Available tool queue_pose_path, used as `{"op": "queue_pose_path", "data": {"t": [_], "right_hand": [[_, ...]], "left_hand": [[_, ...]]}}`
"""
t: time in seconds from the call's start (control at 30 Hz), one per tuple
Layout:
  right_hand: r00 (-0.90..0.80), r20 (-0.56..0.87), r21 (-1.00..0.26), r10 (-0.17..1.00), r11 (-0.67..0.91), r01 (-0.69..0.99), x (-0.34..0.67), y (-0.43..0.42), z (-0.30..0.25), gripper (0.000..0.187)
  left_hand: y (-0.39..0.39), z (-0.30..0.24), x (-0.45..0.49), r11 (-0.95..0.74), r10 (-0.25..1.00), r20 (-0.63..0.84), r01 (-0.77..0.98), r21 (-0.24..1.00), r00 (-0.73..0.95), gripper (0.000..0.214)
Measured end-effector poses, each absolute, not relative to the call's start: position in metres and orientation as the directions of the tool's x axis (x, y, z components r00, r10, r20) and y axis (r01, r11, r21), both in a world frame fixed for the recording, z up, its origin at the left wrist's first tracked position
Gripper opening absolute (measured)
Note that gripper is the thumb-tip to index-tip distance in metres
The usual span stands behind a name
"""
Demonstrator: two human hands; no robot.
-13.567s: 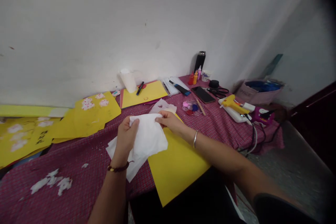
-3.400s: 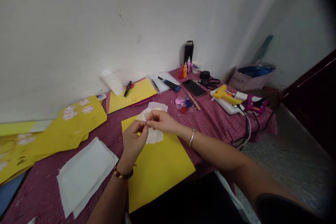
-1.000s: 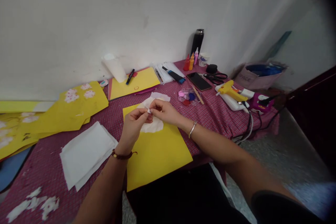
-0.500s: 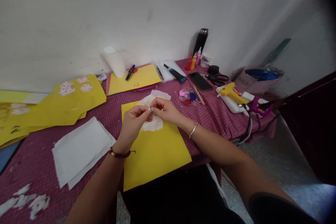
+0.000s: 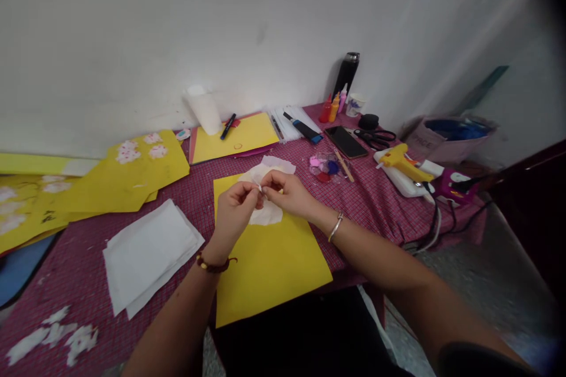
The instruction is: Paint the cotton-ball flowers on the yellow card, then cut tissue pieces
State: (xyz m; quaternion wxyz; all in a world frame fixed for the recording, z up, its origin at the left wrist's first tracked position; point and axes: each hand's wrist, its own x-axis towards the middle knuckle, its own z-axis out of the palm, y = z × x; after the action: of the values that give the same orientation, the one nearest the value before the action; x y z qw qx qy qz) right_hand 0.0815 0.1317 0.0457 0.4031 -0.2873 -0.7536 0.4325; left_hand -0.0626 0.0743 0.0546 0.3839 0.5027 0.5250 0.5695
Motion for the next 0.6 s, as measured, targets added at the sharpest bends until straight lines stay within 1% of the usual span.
{"op": "queue_pose_path", "data": {"t": [0.13,0.37,0.5,0.6], "right_hand": [[-0.509,0.353,-0.887,0.785,0.454,0.085,0.082,0.133,0.044,0.006],[-0.536,0.347,-0.893,0.77,0.445,0.061,0.082,0.133,0.045,0.008],[-0.553,0.296,-0.909,0.778,0.408,0.087,0.083,0.133,0.045,0.01],[-0.557,0.294,-0.918,0.777,0.391,0.061,0.082,0.135,0.043,0.01]], "left_hand": [[0.075,0.05,-0.064,-0.16,0.965,0.171,0.074,0.984,-0.199,0.013],[0.077,0.046,-0.065,-0.153,0.96,0.186,0.165,0.974,-0.211,0.015],[0.076,0.044,-0.063,-0.197,0.932,0.272,0.299,0.934,-0.238,0.01],[0.074,0.043,-0.063,-0.245,0.911,0.353,0.409,0.879,-0.213,0.002]]}}
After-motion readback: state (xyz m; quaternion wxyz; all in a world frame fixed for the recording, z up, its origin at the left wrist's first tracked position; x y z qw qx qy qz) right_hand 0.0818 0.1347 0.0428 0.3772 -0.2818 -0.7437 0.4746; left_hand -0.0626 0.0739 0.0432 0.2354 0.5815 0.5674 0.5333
